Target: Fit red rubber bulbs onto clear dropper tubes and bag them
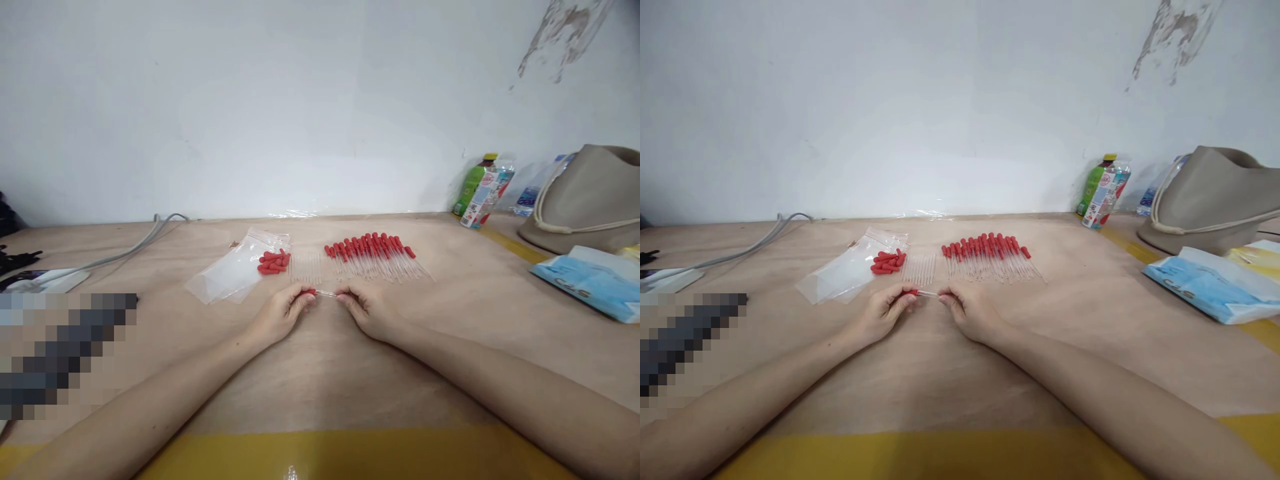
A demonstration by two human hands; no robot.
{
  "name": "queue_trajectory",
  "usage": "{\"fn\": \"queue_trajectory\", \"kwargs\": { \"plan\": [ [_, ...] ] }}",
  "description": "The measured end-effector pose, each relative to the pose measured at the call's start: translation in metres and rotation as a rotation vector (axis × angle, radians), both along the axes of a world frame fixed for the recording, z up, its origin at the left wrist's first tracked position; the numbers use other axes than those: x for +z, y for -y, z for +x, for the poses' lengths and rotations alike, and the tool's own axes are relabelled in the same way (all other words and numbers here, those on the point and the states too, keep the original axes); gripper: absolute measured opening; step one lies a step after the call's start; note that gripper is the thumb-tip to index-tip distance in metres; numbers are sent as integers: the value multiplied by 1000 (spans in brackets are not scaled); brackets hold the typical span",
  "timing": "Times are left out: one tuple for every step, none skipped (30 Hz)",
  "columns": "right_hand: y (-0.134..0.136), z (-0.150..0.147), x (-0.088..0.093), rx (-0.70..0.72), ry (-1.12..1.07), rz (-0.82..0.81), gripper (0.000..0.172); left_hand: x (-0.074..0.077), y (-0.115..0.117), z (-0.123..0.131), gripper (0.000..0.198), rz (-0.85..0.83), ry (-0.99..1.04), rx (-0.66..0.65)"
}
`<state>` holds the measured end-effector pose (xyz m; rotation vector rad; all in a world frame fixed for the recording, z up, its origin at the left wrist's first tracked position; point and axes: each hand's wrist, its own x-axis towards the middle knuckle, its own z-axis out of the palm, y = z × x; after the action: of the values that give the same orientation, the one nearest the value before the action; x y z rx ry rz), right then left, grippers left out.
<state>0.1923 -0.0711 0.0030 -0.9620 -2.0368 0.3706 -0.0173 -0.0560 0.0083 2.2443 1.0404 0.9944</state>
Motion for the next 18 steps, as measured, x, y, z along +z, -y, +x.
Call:
{"fn": "queue_trajectory", "kwargs": {
  "plan": [
    [-1, 0, 0, 13, 9, 3, 15, 0, 0, 1, 19, -20, 17, -18],
    [-1, 1, 0, 21, 18, 4, 15, 0, 1, 1, 20, -43, 33, -38],
    [-2, 1, 0, 22, 31, 3, 15, -1, 1, 1, 20, -64, 47, -60],
    [-3, 1, 0, 17, 49, 1, 15, -1, 2, 2, 21, -84, 57, -77],
    [-3, 2, 1, 9, 70, 0, 15, -2, 2, 2, 21, -99, 63, -89],
    [-4, 2, 1, -3, 96, 2, 15, -3, 2, 2, 21, -108, 61, -93],
    [-3, 3, 2, -18, 126, 11, 15, -4, 2, 1, 21, -113, 53, -90],
    [-3, 3, 3, -35, 159, 23, 15, -5, 3, 1, 22, -115, 44, -82],
    [-2, 4, 4, -52, 193, 39, 15, -6, 3, 1, 23, -113, 33, -70],
    [-1, 4, 5, -67, 226, 57, 15, -6, 3, 1, 23, -103, 18, -55],
    [0, 4, 6, -82, 256, 76, 15, -7, 3, 1, 23, -84, -2, -41],
    [1, 4, 7, -93, 280, 93, 16, -7, 4, 1, 23, -61, -27, -29],
    [2, 4, 7, -100, 297, 108, 17, -7, 4, 1, 22, -35, -53, -21],
    [3, 3, 7, -105, 308, 121, 18, -6, 5, 2, 21, -10, -77, -17],
    [4, 2, 6, -109, 312, 131, 18, -6, 5, 2, 20, 11, -94, -17],
    [4, 1, 6, -110, 312, 136, 19, -5, 6, 2, 20, 28, -102, -20],
    [5, 0, 5, -105, 311, 136, 21, -4, 6, 2, 19, 42, -105, -26],
    [5, -1, 4, -96, 311, 135, 22, -4, 6, 3, 19, 55, -107, -34]
  ]
}}
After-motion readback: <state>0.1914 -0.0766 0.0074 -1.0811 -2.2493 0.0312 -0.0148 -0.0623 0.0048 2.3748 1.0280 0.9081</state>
